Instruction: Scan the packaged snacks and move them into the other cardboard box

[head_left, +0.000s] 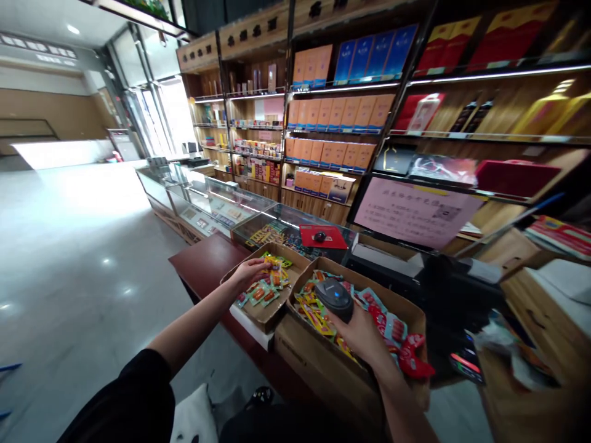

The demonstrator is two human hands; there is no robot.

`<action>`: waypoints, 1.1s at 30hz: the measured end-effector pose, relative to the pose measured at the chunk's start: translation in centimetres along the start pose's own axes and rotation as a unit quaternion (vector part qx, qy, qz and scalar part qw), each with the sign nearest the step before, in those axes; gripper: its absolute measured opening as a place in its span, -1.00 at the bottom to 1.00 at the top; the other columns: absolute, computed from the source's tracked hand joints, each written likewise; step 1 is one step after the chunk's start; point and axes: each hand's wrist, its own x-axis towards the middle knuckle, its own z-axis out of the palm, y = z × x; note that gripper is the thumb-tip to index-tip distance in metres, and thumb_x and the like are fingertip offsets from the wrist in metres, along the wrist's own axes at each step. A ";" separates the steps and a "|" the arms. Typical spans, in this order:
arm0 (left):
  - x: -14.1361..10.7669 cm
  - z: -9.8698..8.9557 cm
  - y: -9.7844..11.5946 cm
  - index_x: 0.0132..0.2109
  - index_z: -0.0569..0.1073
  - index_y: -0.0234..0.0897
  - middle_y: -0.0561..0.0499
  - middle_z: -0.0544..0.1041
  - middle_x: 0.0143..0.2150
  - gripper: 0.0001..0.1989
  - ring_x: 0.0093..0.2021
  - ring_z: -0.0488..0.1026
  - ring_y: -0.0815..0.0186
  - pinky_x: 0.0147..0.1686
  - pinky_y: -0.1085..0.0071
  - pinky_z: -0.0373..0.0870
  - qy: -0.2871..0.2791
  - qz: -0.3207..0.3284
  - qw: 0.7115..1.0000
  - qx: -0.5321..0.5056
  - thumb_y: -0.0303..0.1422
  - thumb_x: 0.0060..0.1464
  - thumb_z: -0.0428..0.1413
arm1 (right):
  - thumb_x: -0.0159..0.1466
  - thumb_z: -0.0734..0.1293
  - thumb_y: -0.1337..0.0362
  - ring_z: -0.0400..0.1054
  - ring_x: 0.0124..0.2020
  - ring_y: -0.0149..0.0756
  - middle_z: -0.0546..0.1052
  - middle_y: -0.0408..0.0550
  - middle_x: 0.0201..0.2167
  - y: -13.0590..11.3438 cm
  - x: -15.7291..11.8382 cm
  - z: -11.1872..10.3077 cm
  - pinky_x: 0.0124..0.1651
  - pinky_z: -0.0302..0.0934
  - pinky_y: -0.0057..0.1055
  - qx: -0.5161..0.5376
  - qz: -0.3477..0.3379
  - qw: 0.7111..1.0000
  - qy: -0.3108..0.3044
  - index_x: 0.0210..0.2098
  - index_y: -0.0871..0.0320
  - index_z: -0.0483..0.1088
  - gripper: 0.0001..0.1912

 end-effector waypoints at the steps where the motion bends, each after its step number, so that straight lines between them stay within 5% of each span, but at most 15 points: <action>1: -0.1 -1.1 0.4 -0.22 0.52 -0.43 -0.14 0.63 -0.27 -0.71 -0.37 0.60 0.30 -0.27 0.38 0.59 0.013 0.007 1.000 -0.004 -0.53 -0.11 0.40 | 0.20 0.32 0.03 0.51 -0.03 0.05 0.63 0.17 -0.12 0.2 0.3 0.2 -0.02 0.36 -0.16 -0.001 -0.004 1.000 -0.003 -0.06 0.21 0.50 -0.56; 5: -0.7 -4.2 1.4 -0.17 0.51 -0.44 -0.12 0.62 -0.32 -0.66 -0.38 0.60 0.27 -0.29 0.37 0.60 0.048 0.014 0.999 -0.008 -0.53 -0.12 0.41 | 0.20 0.30 -0.01 0.49 0.04 0.09 0.63 0.20 -0.12 0.7 1.2 0.7 0.00 0.35 -0.14 -0.003 0.005 1.000 -0.003 -0.04 0.20 0.49 -0.51; 9: -0.1 -3.8 1.5 -0.19 0.51 -0.42 -0.07 0.60 -0.36 -0.67 -0.42 0.59 0.31 -0.30 0.37 0.60 0.058 -0.005 0.998 0.015 -0.55 -0.13 0.41 | 0.20 0.29 -0.03 0.49 0.05 0.11 0.63 0.23 -0.13 0.3 1.2 0.1 0.00 0.36 -0.14 -0.018 0.039 0.999 0.003 -0.08 0.21 0.50 -0.52; 17: 4.4 5.1 -1.0 -0.19 0.53 -0.42 -0.07 0.59 -0.39 -0.68 -0.39 0.58 0.31 -0.28 0.37 0.58 -0.078 -0.049 0.991 0.096 -0.51 -0.12 0.41 | 0.20 0.33 0.06 0.51 0.02 0.06 0.65 0.15 -0.11 0.2 -0.4 -3.1 -0.03 0.39 -0.20 -0.052 0.107 0.990 0.079 -0.06 0.18 0.52 -0.58; 24: 7.8 14.2 -6.5 -0.22 0.53 -0.39 -0.05 0.59 -0.39 -0.56 -0.41 0.56 0.33 -0.32 0.40 0.53 -0.248 -0.070 0.948 0.187 -0.38 -0.28 0.49 | 0.17 0.39 0.07 0.54 -0.04 0.03 0.65 0.14 -0.17 1.9 -2.9 -4.9 -0.11 0.41 -0.26 -0.105 0.198 0.960 0.168 -0.08 0.17 0.51 -0.60; 28: 8.7 18.1 -9.9 -0.22 0.59 -0.34 -0.04 0.60 -0.41 -0.65 -0.38 0.55 0.29 -0.28 0.38 0.50 -0.359 0.014 0.876 0.322 -0.34 -0.20 0.44 | 0.19 0.39 0.10 0.53 -0.02 0.04 0.65 0.16 -0.15 1.9 -4.1 -5.2 -0.09 0.39 -0.26 -0.111 0.245 0.941 0.204 -0.07 0.18 0.50 -0.61; 33: 9.4 21.2 -12.0 -0.16 0.66 -0.20 -0.08 0.62 -0.23 -0.65 -0.15 0.53 0.12 -0.02 0.30 0.41 -0.487 0.216 0.687 0.495 -0.46 -0.21 0.36 | 0.19 0.38 0.12 0.55 -0.06 0.06 0.66 0.17 -0.20 1.3 -4.9 -5.2 -0.14 0.38 -0.29 -0.107 0.300 0.921 0.225 -0.11 0.18 0.52 -0.66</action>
